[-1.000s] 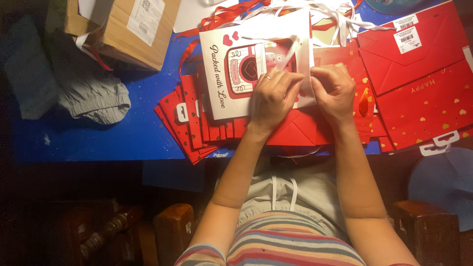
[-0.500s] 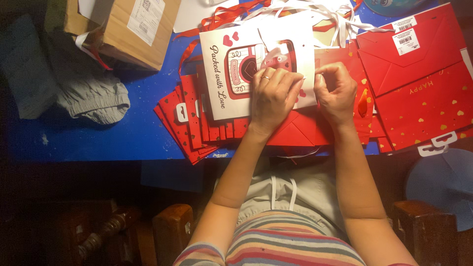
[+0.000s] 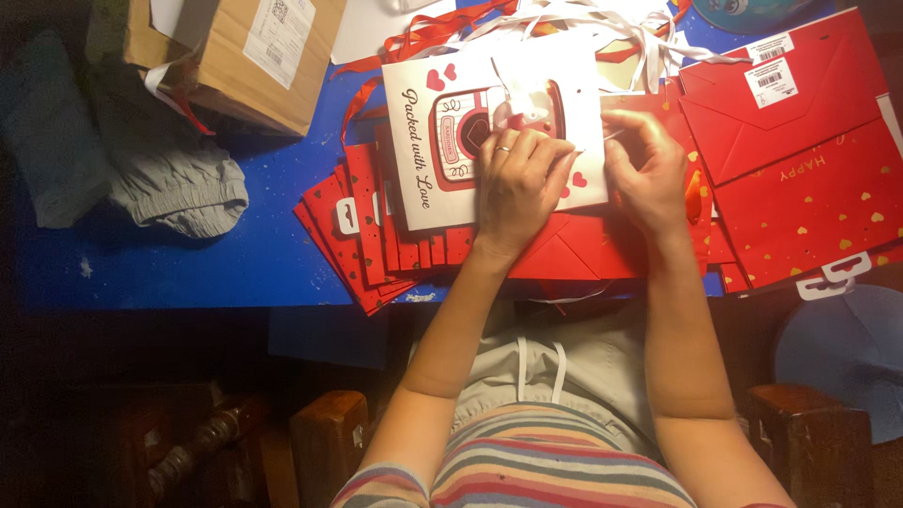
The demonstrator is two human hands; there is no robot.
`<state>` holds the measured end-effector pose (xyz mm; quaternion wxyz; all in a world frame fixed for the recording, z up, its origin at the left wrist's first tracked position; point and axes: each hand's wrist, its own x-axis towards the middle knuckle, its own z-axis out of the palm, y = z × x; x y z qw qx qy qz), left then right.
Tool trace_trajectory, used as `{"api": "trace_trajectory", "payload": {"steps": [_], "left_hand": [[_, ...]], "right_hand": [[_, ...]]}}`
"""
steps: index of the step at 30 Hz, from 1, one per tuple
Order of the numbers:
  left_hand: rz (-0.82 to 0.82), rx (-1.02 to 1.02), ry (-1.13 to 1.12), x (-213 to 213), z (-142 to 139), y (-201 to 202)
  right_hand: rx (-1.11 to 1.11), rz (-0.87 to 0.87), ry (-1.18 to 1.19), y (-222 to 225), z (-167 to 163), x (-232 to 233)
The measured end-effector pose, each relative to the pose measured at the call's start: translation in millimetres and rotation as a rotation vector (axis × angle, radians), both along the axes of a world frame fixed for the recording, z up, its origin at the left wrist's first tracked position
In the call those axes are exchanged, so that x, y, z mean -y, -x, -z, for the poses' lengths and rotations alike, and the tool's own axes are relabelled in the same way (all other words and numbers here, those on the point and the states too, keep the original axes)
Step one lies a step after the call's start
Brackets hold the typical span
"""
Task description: The person assembles red Valentine's Day gift boxes by threading white and red ribbons through built-in slots and tying them. They handle multiple boxes one at a time, flipping them over and adjusting ribbons to complete each unit.
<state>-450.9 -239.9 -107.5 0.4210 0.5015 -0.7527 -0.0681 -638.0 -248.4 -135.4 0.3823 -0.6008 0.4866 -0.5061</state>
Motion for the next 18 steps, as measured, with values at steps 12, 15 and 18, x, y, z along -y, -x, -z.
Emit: {"api": "trace_trajectory", "payload": {"steps": [12, 15, 18], "left_hand": [[0.021, -0.066, -0.03, 4.4, -0.3, 0.5], [0.0, -0.043, -0.057, 5.2, -0.8, 2.1], [-0.014, -0.034, -0.035, 4.8, -0.6, 3.4]], "right_hand": [[-0.077, -0.149, -0.001, 0.5, -7.2, -1.9], [-0.145, -0.127, 0.112, -1.6, -3.7, -3.3], [-0.179, -0.106, 0.116, -3.2, -2.0, -3.7]]}}
